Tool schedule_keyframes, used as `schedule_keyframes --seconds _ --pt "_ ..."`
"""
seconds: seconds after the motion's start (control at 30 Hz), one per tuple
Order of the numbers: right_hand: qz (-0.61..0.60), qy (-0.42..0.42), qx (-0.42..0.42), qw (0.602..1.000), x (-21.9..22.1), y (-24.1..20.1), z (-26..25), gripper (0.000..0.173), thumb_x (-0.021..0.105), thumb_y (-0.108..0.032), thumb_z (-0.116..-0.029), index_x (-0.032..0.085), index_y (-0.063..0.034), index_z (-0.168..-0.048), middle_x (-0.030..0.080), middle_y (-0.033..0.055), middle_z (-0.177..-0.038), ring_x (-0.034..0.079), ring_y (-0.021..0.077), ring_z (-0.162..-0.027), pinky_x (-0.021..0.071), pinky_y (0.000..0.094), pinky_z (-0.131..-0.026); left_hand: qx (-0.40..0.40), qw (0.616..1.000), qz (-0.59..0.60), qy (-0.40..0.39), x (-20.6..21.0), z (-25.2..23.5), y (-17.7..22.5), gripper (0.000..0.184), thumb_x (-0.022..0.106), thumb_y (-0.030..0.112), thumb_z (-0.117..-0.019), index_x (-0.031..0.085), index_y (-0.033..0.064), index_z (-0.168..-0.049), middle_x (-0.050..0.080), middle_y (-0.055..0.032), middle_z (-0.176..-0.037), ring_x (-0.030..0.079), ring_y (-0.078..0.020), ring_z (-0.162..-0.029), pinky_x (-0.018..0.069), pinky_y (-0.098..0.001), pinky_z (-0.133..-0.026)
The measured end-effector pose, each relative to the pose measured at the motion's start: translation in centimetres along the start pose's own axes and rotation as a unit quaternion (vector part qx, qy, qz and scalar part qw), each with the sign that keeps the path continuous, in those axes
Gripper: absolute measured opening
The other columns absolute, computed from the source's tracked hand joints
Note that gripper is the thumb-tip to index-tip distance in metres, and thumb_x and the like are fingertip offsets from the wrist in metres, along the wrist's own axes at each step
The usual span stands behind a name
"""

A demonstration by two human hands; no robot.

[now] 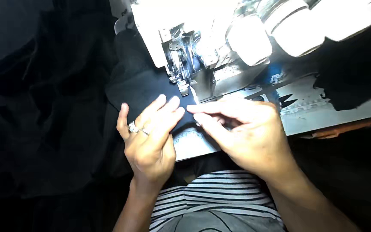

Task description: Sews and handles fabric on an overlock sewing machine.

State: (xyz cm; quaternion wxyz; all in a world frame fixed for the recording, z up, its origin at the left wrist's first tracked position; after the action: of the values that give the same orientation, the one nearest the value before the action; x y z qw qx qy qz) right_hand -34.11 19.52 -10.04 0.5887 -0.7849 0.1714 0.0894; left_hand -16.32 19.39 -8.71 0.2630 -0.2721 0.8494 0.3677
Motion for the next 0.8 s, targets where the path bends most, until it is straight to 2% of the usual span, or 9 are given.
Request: schedule_keyframes --seconds 0.07,0.13,0.23,0.37,0.43,0.5,0.63,0.73,0.8 --pt "-0.004 0.006 0.005 1.0 0.1 -0.1 -0.6 0.018 0.07 -0.012 -0.0941 0.079 -0.0106 -0.109 0.073 -0.008 -0.083 0.064 -0.0033 -0.065 0.0552 0.0134 -0.055 -0.011 1.0 -0.006 -0.024 0.3 -1.5 -0.5 0.034 0.051 0.002 -0.0981 0.079 0.0121 -0.114 0.074 -0.0019 -0.126 0.06 -0.0212 -0.134 0.0264 -0.0609 -0.123" --pt "-0.025 0.003 0.026 0.999 0.3 0.1 -0.2 0.016 0.069 -0.013 -0.0945 0.076 -0.0105 -0.109 0.071 -0.0082 -0.077 0.065 -0.0004 -0.061 0.0567 0.0163 -0.051 -0.019 0.999 -0.014 -0.048 0.4 -2.7 -1.1 0.039 0.047 0.001 -0.0985 0.077 0.0112 -0.122 0.07 -0.0004 -0.133 0.055 -0.0202 -0.139 0.0329 -0.0525 -0.122" --pt "-0.108 -0.041 0.077 0.99 1.1 0.8 1.6 0.015 0.07 -0.014 -0.0956 0.077 -0.0118 -0.109 0.073 -0.0047 -0.076 0.069 0.0066 -0.06 0.0606 0.021 -0.051 -0.019 0.998 -0.016 -0.064 0.4 -4.0 -1.7 0.04 0.046 -0.002 -0.0995 0.072 0.0052 -0.129 0.066 -0.0062 -0.139 0.05 -0.0247 -0.143 0.0369 -0.0399 -0.122" --pt "-0.189 -0.111 0.128 0.967 2.4 2.2 4.3 0.014 0.07 -0.014 -0.0971 0.077 -0.0097 -0.109 0.074 -0.0025 -0.078 0.07 0.0079 -0.062 0.0602 0.0192 -0.053 -0.047 0.99 -0.093 -0.094 -0.5 -3.0 -1.3 0.046 0.042 0.0 -0.101 0.066 0.011 -0.139 0.056 -0.0025 -0.152 0.044 -0.0224 -0.147 0.0333 -0.0392 -0.123" --pt "-0.217 -0.126 0.147 0.957 2.7 2.7 5.2 0.014 0.069 -0.012 -0.0979 0.077 -0.007 -0.108 0.074 -0.0014 -0.079 0.07 0.0077 -0.063 0.0606 0.0187 -0.054 -0.054 0.986 -0.129 -0.094 -1.3 -1.7 -0.6 0.046 0.043 0.002 -0.1017 0.068 0.0148 -0.138 0.056 -0.0008 -0.152 0.047 -0.0219 -0.142 0.0372 -0.0396 -0.115" --pt "-0.238 -0.13 0.154 0.95 2.9 3.1 5.5 0.014 0.069 -0.012 -0.0987 0.077 -0.0056 -0.107 0.076 -0.0001 -0.082 0.072 0.0082 -0.067 0.0624 0.0196 -0.058 -0.062 0.983 -0.145 -0.092 -2.0 -0.3 0.5 0.043 0.046 0.004 -0.1018 0.07 0.017 -0.135 0.059 -0.0041 -0.147 0.052 -0.0226 -0.132 0.042 -0.0401 -0.105" --pt "-0.255 -0.083 0.156 0.951 1.9 4.1 4.8 0.018 0.067 -0.019 -0.1005 0.078 -0.0046 -0.104 0.077 0.0015 -0.087 0.075 0.0109 -0.076 0.0653 0.0234 -0.071 -0.084 0.988 -0.071 -0.112 -0.1 1.8 3.6 0.036 0.051 0.005 -0.0958 0.077 0.0148 -0.12 0.066 -0.0073 -0.11 0.061 -0.0155 -0.103 0.0504 -0.0314 -0.085" --pt "-0.273 -0.038 0.179 0.945 1.4 4.9 3.5 0.021 0.067 -0.026 -0.0985 0.076 -0.008 -0.103 0.073 0.0017 -0.082 0.07 0.0109 -0.072 0.0606 0.0254 -0.067 -0.069 0.982 -0.009 -0.173 3.9 2.7 5.0 0.034 0.054 0.005 -0.0928 0.078 0.0169 -0.113 0.066 -0.0062 -0.109 0.063 -0.016 -0.1 0.0536 -0.0315 -0.077" --pt "-0.297 -0.016 0.19 0.935 1.3 4.9 2.9 0.015 0.07 -0.019 -0.0957 0.074 -0.0057 -0.101 0.072 0.0055 -0.079 0.069 0.0135 -0.068 0.0607 0.0274 -0.063 -0.058 0.977 0.01 -0.207 3.8 2.1 4.9 0.029 0.059 0.013 -0.0945 0.079 0.0229 -0.114 0.063 -0.0018 -0.11 0.061 -0.013 -0.099 0.0522 -0.0325 -0.078"
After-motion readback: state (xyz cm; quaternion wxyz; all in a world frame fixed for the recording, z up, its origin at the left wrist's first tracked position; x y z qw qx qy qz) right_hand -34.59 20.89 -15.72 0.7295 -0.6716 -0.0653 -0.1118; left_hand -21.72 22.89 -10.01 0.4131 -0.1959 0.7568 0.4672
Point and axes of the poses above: each hand's wrist, its own z-axis away from the middle knuckle, its own x-axis out of the palm, y = z × x, the point moved 8 cm from there along -z, towards the middle knuckle
